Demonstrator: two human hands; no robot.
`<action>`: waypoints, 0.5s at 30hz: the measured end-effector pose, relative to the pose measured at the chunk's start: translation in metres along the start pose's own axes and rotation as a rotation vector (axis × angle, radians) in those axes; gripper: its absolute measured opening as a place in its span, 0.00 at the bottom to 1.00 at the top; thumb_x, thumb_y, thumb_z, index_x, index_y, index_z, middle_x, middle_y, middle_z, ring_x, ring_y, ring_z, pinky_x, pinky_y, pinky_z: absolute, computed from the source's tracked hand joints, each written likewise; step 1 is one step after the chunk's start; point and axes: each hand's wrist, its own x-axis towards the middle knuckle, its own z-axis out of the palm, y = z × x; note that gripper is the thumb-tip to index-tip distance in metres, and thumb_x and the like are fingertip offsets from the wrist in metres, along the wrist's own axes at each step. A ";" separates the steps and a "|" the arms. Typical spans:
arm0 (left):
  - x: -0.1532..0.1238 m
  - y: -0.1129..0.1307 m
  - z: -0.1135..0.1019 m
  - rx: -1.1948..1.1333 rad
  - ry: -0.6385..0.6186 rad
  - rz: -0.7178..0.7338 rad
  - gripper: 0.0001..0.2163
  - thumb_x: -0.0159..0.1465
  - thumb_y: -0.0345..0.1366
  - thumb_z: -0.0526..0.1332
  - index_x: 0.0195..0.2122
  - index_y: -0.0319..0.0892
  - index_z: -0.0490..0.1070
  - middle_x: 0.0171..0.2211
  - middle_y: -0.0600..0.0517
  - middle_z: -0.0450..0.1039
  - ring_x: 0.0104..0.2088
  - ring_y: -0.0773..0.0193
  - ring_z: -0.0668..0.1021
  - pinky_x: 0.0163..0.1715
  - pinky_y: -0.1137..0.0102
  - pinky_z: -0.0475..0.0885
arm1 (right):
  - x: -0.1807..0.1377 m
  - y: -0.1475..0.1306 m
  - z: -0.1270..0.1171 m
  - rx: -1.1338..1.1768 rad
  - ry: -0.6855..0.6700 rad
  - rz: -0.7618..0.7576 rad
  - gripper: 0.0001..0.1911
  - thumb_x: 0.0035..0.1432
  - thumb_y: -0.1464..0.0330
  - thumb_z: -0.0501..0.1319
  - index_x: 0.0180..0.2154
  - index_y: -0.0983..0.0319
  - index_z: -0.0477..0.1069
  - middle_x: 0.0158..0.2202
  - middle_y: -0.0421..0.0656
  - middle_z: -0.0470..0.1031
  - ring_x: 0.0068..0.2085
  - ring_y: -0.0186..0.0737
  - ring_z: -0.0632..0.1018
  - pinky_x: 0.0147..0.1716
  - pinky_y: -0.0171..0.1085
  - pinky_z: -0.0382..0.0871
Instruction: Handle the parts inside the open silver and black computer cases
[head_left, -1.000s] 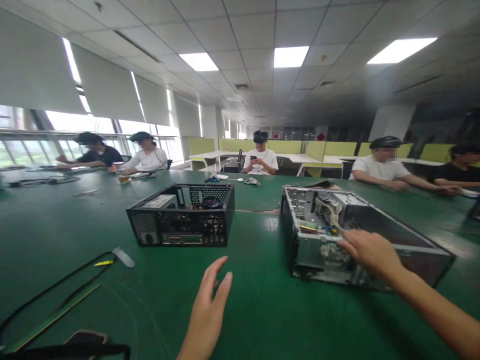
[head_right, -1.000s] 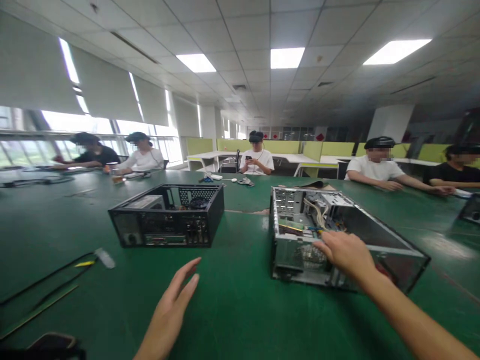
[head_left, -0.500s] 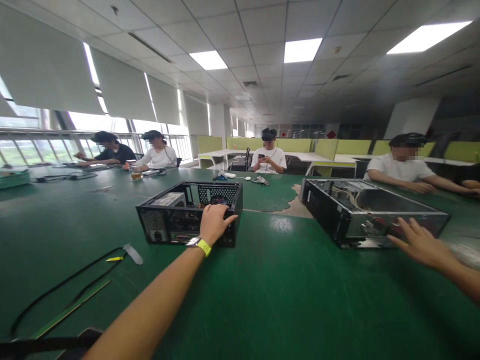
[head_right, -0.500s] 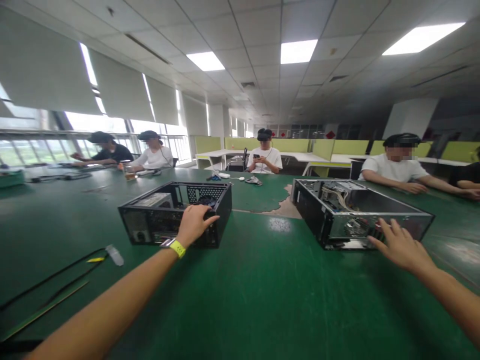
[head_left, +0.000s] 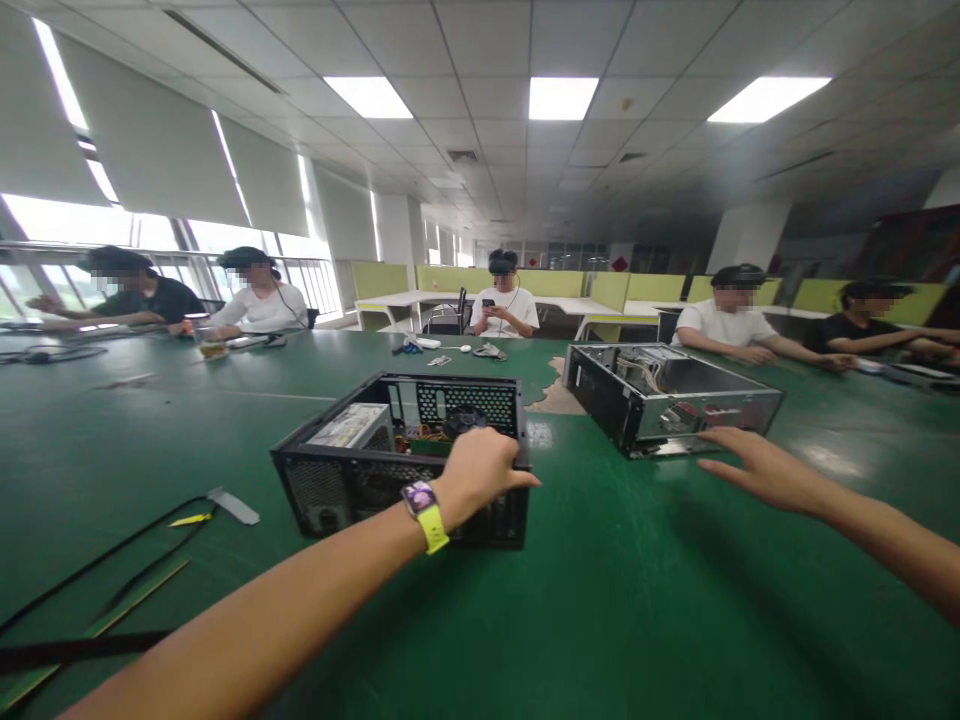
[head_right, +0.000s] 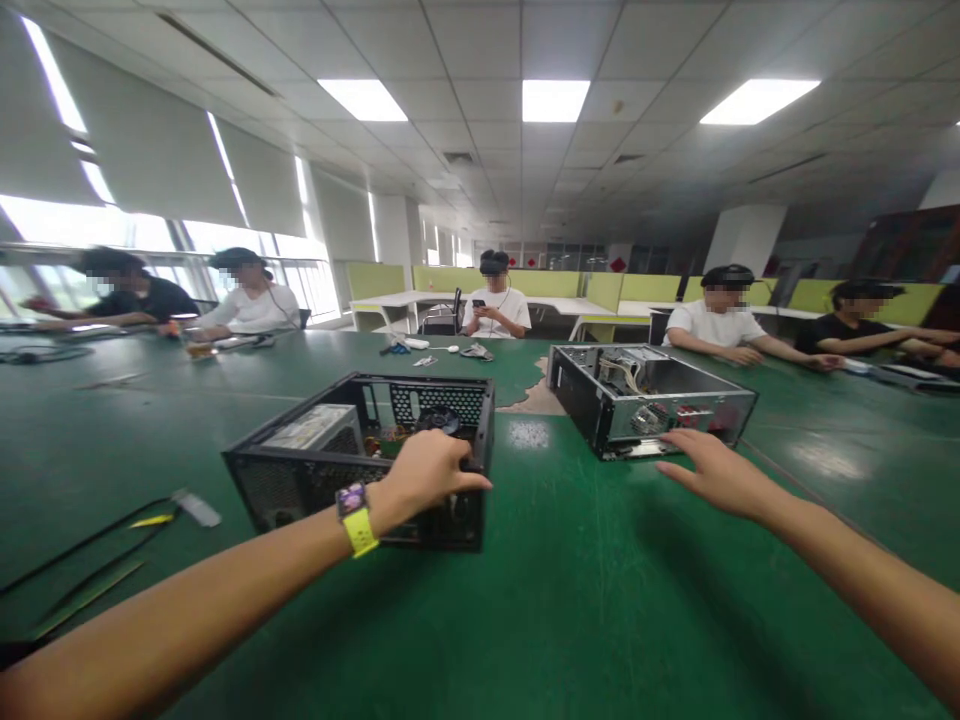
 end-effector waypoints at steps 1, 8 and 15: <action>-0.002 0.030 -0.006 -0.023 -0.007 0.061 0.25 0.52 0.61 0.59 0.26 0.40 0.75 0.24 0.45 0.75 0.28 0.54 0.77 0.24 0.68 0.64 | 0.011 -0.027 -0.012 0.002 0.011 -0.054 0.30 0.57 0.49 0.51 0.52 0.62 0.67 0.53 0.51 0.69 0.55 0.52 0.67 0.56 0.50 0.59; -0.015 0.198 -0.071 -0.388 -0.319 0.564 0.26 0.58 0.61 0.51 0.26 0.43 0.75 0.22 0.47 0.74 0.24 0.60 0.75 0.20 0.68 0.65 | 0.045 -0.169 -0.056 -0.053 -0.148 -0.344 0.22 0.61 0.55 0.49 0.47 0.60 0.71 0.46 0.47 0.74 0.47 0.46 0.73 0.46 0.42 0.66; 0.031 0.124 -0.068 0.057 -0.620 0.475 0.10 0.55 0.37 0.61 0.35 0.40 0.77 0.34 0.43 0.78 0.32 0.53 0.78 0.29 0.64 0.72 | 0.017 -0.190 -0.025 -0.262 -0.588 -0.255 0.16 0.51 0.56 0.59 0.34 0.60 0.77 0.32 0.48 0.78 0.32 0.46 0.78 0.29 0.37 0.67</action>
